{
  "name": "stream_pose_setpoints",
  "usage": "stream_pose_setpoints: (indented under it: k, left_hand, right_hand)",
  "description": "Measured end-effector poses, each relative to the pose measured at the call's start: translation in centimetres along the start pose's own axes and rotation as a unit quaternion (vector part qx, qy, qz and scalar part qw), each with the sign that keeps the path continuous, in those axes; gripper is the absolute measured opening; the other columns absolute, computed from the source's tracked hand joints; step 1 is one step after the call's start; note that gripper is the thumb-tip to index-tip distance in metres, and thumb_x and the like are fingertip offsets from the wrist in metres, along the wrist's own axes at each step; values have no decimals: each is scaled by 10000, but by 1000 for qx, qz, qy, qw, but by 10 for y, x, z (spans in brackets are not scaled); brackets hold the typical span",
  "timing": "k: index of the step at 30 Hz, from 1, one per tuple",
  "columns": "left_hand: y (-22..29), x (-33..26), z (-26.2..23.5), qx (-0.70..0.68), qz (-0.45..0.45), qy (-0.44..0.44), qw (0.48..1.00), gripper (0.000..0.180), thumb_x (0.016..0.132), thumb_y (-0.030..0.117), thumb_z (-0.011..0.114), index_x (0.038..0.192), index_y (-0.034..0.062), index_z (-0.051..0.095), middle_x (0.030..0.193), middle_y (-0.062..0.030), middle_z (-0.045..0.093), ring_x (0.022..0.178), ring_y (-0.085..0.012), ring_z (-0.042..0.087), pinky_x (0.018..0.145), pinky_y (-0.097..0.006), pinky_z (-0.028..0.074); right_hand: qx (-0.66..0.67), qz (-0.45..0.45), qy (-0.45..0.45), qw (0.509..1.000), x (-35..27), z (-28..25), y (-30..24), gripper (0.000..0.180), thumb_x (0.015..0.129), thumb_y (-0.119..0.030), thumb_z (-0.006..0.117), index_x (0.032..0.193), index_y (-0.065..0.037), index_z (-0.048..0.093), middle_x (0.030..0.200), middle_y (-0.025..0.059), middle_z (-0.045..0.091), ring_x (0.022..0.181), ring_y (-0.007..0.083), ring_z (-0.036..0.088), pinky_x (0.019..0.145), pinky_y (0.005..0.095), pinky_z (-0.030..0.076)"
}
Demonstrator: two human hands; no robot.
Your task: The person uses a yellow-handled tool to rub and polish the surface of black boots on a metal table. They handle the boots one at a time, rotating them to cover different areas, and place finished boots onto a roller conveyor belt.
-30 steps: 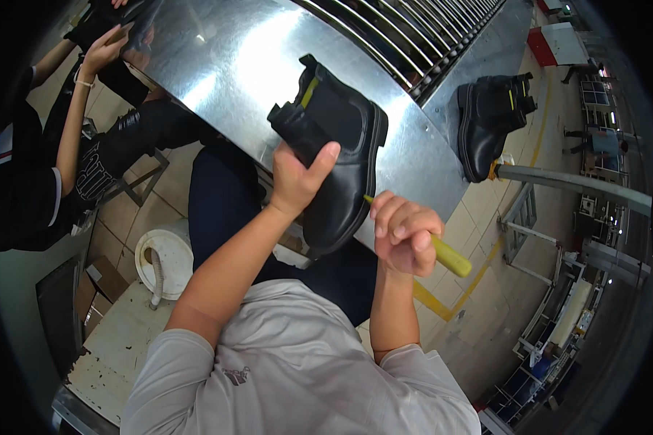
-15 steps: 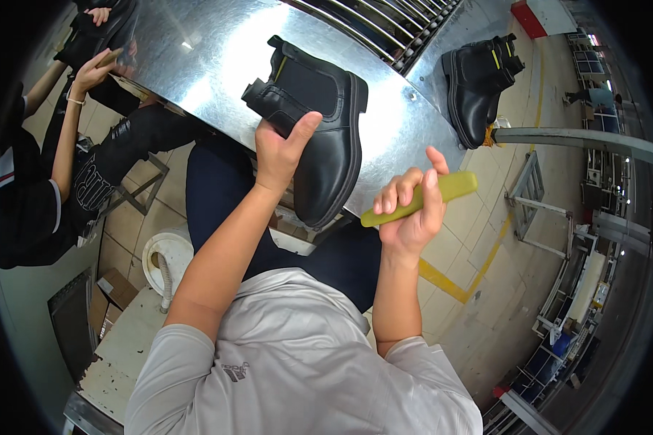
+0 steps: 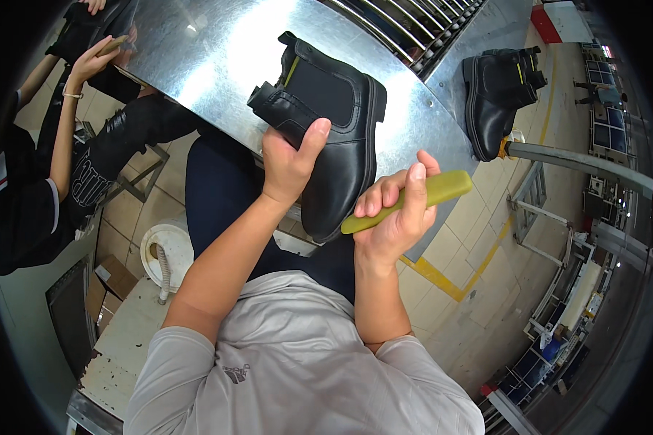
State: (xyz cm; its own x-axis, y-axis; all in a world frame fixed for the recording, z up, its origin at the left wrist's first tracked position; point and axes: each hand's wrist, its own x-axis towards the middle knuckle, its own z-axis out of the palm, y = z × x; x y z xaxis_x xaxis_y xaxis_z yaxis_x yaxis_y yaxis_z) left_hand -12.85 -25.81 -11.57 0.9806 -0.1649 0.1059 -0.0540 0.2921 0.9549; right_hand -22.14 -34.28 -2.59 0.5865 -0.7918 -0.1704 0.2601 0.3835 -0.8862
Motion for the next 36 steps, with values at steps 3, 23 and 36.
stream_pose_setpoints:
  k: [3, 23, 36]
  left_hand:
    - [-1, -1, -2, 1, -10, 0, 1000, 203, 939, 191, 728, 979, -2, 680, 862, -24, 686, 781, -124, 627, 719, -300, 505]
    - [-7, 1, -1, 2, 1, -4, 1000, 263, 921, 245, 753, 988, -4, 699, 880, -65, 728, 805, -157, 679, 746, -321, 531]
    - [-3, 1, 0, 0, 18, 7, 1000, 246, 943, 217, 729, 986, -23, 699, 894, -50, 720, 807, -140, 661, 747, -312, 518]
  right_hand:
    - [-62, -53, 17, 997, 4, 8, 6, 327, 1029, -146, 593, 1294, -4, 465, 637, 29, 469, 434, 97, 439, 417, 262, 399]
    - [-100, -128, 50, 985, 43, 2, -4, 188, 978, -168, 667, 1002, -54, 519, 567, 7, 453, 407, 102, 435, 402, 244, 360]
    - [-40, -123, 21, 991, 7, -3, 0, 286, 1054, -272, 560, 1187, -42, 453, 659, 43, 494, 457, 116, 463, 446, 259, 405]
